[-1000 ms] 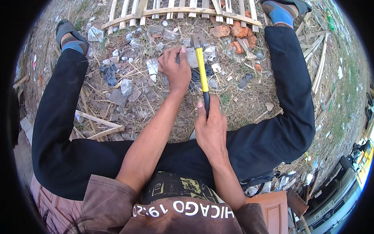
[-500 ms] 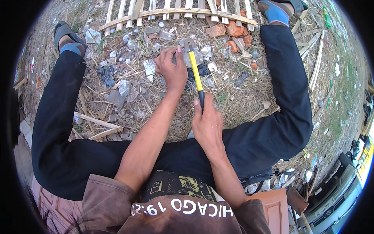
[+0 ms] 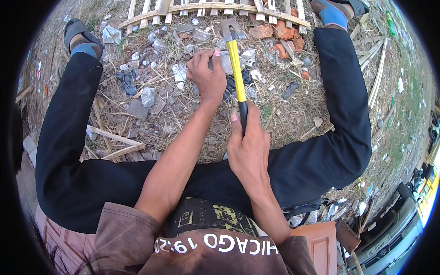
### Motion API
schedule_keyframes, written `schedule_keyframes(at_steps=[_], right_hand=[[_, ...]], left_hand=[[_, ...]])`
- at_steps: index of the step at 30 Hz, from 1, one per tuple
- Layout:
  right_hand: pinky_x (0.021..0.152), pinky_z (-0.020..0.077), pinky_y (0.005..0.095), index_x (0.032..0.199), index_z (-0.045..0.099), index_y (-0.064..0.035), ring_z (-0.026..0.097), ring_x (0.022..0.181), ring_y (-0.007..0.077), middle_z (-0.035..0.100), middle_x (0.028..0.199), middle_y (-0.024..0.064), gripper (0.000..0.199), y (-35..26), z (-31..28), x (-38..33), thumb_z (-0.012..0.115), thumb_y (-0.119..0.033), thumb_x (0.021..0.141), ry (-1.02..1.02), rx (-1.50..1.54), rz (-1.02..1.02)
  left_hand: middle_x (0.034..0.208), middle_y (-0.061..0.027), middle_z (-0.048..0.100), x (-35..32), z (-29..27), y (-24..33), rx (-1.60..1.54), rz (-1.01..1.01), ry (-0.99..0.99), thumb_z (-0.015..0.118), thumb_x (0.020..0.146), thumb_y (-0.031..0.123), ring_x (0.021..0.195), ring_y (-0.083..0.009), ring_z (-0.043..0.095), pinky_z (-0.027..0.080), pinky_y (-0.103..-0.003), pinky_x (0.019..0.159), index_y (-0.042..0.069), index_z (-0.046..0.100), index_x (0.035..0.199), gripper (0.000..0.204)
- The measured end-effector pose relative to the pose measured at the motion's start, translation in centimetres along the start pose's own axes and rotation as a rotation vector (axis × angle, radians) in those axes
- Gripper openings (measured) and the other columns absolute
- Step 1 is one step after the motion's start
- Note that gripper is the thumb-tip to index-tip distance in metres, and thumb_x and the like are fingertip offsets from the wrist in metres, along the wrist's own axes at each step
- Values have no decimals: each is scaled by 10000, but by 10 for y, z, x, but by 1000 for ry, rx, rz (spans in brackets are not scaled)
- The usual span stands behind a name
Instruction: The person uses a hammer to drive small nails into the slats of a wooden lattice structure while sitting on the ground.
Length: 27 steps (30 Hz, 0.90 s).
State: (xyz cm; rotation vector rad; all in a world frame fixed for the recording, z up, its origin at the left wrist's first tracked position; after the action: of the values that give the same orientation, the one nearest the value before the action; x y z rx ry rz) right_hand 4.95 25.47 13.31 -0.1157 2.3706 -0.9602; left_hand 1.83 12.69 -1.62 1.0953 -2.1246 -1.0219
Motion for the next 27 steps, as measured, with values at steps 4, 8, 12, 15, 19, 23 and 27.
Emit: schedule_keyframes(at_steps=[4,8,12,15,19,23,27], right_hand=[[567,426,545,1214,478,-26,621,683,500,608,716,279,243,21,7,6,538,-156,1017,-29,-53,22],[573,430,531,1192,485,-15,616,669,493,600,714,264,233,-1,-3,0,538,-167,1023,-26,-13,31],[561,428,512,1178,492,-12,610,631,457,582,691,231,235,-8,-10,6,541,-185,1027,16,6,-33],[561,428,506,1176,496,-15,615,628,442,582,701,227,227,2,-12,12,537,-183,1029,6,-21,15],[563,430,508,1180,499,-22,617,627,441,581,701,232,221,9,-8,9,535,-177,1027,-14,-37,40],[565,432,513,1188,499,-22,616,621,445,579,685,233,226,7,-4,1,539,-173,1024,31,-13,-39],[559,430,511,1207,491,-24,616,619,446,585,690,229,236,26,7,4,538,-165,1024,0,-49,-26]], left_hand=[[1078,-19,622,2,6,4,-17,1,1,611,969,267,1122,-258,470,253,-459,1003,105,702,983,187],[1089,-23,623,-2,1,0,-12,1,-2,617,965,271,1125,-259,469,254,-455,1007,111,707,989,186],[1113,-18,628,0,-2,-3,-4,6,-18,615,971,280,1136,-251,471,253,-445,1034,119,710,1043,201],[1128,-14,629,-2,-3,1,-15,13,-32,611,974,271,1146,-244,473,249,-438,1052,128,712,1076,202],[1148,-13,627,-2,-6,3,-4,-7,-62,607,976,262,1163,-240,467,246,-435,1056,145,714,1104,204],[1151,-14,625,-1,-7,3,-11,-19,-60,606,974,257,1170,-240,463,246,-434,1053,156,714,1114,203],[1142,-14,624,-2,-5,5,-11,-31,-63,610,970,254,1169,-247,457,245,-435,1051,160,713,1118,203]])
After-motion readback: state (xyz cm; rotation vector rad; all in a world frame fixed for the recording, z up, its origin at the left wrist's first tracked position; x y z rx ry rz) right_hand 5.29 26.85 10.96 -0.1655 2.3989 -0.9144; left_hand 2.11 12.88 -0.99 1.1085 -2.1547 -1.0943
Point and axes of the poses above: each hand's wrist, its own x-axis towards the middle knuckle, its own z-axis out of the palm, y = z × x, the point moved 2 cm from there along x, towards the middle knuckle
